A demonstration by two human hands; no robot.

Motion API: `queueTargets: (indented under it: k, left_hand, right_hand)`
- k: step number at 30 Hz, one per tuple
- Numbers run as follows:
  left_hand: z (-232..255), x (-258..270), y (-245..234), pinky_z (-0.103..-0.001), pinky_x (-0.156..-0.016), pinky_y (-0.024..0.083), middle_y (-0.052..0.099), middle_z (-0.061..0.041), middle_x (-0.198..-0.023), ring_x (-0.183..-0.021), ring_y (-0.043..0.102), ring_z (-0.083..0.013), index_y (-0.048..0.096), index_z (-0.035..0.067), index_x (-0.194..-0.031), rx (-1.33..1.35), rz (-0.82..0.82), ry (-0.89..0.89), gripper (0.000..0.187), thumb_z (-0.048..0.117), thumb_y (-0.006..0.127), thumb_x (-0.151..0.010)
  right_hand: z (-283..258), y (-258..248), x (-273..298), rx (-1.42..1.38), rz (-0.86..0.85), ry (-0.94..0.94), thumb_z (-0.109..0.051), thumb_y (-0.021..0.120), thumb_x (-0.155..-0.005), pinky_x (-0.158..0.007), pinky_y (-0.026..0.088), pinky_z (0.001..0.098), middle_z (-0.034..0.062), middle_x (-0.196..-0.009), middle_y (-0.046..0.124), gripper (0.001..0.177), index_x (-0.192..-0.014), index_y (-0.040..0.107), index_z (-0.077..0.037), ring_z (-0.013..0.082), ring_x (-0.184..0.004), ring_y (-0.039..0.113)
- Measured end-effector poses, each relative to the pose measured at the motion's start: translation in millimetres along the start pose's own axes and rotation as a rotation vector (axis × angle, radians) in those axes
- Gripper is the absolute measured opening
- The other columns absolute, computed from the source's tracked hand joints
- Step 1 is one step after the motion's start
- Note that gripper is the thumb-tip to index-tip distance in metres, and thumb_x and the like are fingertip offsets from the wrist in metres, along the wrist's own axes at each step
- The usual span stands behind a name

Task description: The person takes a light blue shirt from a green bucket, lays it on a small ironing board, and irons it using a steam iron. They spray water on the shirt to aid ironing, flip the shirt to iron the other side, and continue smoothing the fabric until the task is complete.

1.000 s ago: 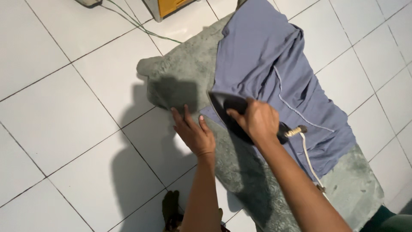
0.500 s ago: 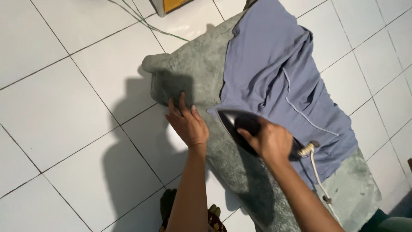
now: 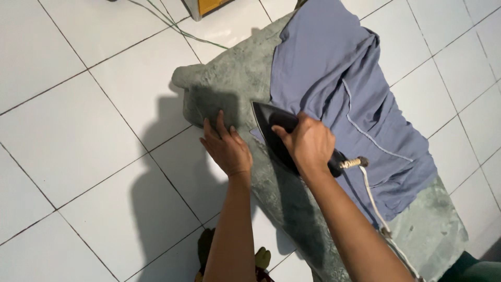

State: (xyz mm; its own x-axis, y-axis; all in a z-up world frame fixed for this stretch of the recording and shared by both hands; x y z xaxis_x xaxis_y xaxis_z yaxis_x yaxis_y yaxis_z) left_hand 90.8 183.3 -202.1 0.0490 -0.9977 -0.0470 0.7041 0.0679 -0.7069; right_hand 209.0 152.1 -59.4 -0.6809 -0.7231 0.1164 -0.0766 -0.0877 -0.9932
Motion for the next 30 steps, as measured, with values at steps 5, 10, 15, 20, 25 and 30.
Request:
queueTargets:
  k: [5, 10, 15, 20, 25, 30]
  left_hand:
    - [-0.2, 6.5, 0.2, -0.061, -0.112, 0.026, 0.044, -0.018, -0.139, -0.132, 0.042, -0.0354, 0.054, 0.014, -0.132, -0.087, 0.084, 0.118, 0.037, 0.018, 0.057, -0.095]
    - [6.4, 5.0, -0.2, -0.06, -0.115, 0.032, 0.053, -0.004, -0.124, -0.129, 0.048, -0.0279, 0.06, 0.018, -0.109, -0.179, 0.038, 0.286, 0.012, 0.025, 0.061, -0.099]
    - [21.1, 6.2, -14.2, -0.065, -0.105, 0.033, 0.053, -0.011, -0.114, -0.12, 0.047, -0.0369, 0.059, 0.017, -0.085, 0.014, 0.003, 0.316, 0.032, 0.048, 0.069, -0.085]
    - [18.6, 15.5, -4.3, -0.064, -0.105, 0.032, 0.054, -0.009, -0.122, -0.13, 0.043, -0.0373, 0.059, 0.018, -0.085, -0.043, 0.026, 0.303, 0.028, 0.044, 0.068, -0.088]
    - [9.2, 19.3, 7.1, -0.062, -0.11, 0.029, 0.054, -0.006, -0.125, -0.133, 0.042, -0.0335, 0.061, 0.017, -0.089, -0.014, 0.019, 0.258, 0.024, 0.041, 0.066, -0.091]
    - [6.9, 22.2, 10.1, -0.06, -0.112, 0.028, 0.054, -0.006, -0.126, -0.135, 0.042, -0.0322, 0.063, 0.018, -0.092, -0.052, 0.023, 0.239, 0.02, 0.037, 0.063, -0.095]
  right_hand:
    - [28.0, 5.7, 9.1, 0.045, -0.074, -0.085, -0.058, 0.075, -0.071, -0.062, 0.053, 0.0468, 0.0192, -0.075, 0.069, 0.057, -0.093, 0.071, -0.005, 0.0369, -0.07, 0.068]
    - [117.8, 3.7, 67.0, 0.187, -0.224, 0.079, -0.067, 0.072, -0.07, -0.058, 0.054, 0.0449, 0.0163, -0.07, 0.071, 0.063, -0.101, 0.072, -0.012, 0.0333, -0.064, 0.07]
    - [165.8, 7.0, 90.4, 0.187, -0.078, 0.113, -0.067, 0.075, -0.062, -0.053, 0.053, 0.043, 0.014, -0.069, 0.07, 0.067, -0.1, 0.074, -0.012, 0.0318, -0.058, 0.069]
    - [121.0, 7.3, 64.5, 0.179, -0.07, 0.071, -0.066, 0.076, -0.065, -0.054, 0.053, 0.0427, 0.0127, -0.065, 0.07, 0.062, -0.102, 0.074, -0.015, 0.0301, -0.059, 0.069]
    - [50.7, 3.8, 9.5, 0.074, -0.033, 0.072, -0.057, 0.081, -0.064, -0.062, 0.053, 0.0448, 0.0185, -0.076, 0.071, 0.06, -0.101, 0.072, -0.011, 0.0344, -0.07, 0.069]
    - [21.5, -6.7, -14.0, -0.032, 0.022, 0.008, -0.05, 0.083, -0.067, -0.066, 0.053, 0.0465, 0.0194, -0.079, 0.07, 0.051, -0.089, 0.072, -0.005, 0.0372, -0.074, 0.068]
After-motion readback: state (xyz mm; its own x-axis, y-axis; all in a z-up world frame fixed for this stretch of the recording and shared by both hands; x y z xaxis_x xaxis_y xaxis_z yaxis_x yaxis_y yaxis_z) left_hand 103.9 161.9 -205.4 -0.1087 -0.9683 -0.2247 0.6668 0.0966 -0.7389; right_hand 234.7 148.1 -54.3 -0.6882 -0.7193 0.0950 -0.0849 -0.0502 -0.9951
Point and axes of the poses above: each hand's wrist, its own x-axis away from the middle knuckle, its own y-axis out of the palm, z = x × y, the point moved 2 cm from there along -x, towards the middle knuckle
